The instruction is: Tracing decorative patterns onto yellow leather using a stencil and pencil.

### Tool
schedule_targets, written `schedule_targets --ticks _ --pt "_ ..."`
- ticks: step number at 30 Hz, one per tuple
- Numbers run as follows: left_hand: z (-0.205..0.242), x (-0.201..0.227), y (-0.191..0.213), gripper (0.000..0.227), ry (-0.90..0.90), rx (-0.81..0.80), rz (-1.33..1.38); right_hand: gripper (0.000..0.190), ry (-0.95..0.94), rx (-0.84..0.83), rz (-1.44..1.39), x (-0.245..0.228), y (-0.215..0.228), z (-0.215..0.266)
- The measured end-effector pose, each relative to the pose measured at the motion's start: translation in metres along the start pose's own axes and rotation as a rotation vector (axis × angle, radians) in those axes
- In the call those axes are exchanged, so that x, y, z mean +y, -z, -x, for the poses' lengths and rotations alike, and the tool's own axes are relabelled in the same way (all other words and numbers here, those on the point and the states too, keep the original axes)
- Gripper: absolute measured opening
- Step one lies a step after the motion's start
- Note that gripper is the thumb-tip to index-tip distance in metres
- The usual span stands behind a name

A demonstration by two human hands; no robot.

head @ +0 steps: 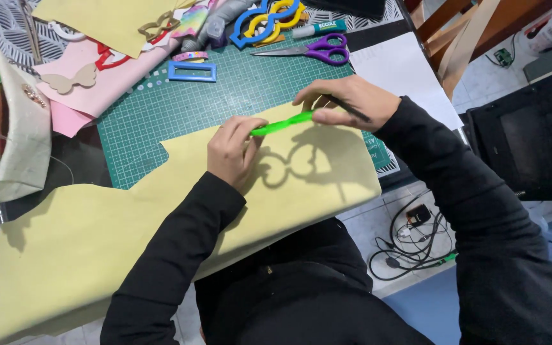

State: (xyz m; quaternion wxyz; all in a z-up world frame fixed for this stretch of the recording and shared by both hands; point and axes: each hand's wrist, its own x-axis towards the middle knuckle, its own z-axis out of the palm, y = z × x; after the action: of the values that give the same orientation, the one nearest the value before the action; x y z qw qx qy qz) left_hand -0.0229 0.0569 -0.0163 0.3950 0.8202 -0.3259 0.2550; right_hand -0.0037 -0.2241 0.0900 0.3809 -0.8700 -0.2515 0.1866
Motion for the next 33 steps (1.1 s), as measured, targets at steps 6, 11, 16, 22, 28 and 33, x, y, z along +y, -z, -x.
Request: schedule_targets --ticks 6,11,16,22,28,33 --pt "-0.011 0.013 0.015 0.038 0.515 -0.178 0.373 0.053 0.226 0.402 0.115 -0.002 0.007 0.017" --pt "-0.002 -0.003 -0.003 0.054 0.54 -0.37 0.041 0.033 0.162 0.557 0.189 0.026 -0.024 0.03" --pt "-0.014 0.011 0.01 0.078 0.566 -0.629 -0.33 0.058 0.099 0.422 0.348 0.044 -0.05 0.028" --pt "-0.017 0.003 0.032 0.088 0.132 -0.448 -0.015 0.103 -0.042 0.176 0.231 0.033 -0.039 0.021" --pt "-0.007 -0.018 0.022 0.111 0.135 -0.521 -0.09 0.099 0.072 0.083 0.205 0.054 -0.032 0.006" --pt "-0.003 -0.027 0.016 0.097 0.175 -0.47 -0.028 0.093 0.102 0.091 0.199 0.054 -0.029 -0.006"
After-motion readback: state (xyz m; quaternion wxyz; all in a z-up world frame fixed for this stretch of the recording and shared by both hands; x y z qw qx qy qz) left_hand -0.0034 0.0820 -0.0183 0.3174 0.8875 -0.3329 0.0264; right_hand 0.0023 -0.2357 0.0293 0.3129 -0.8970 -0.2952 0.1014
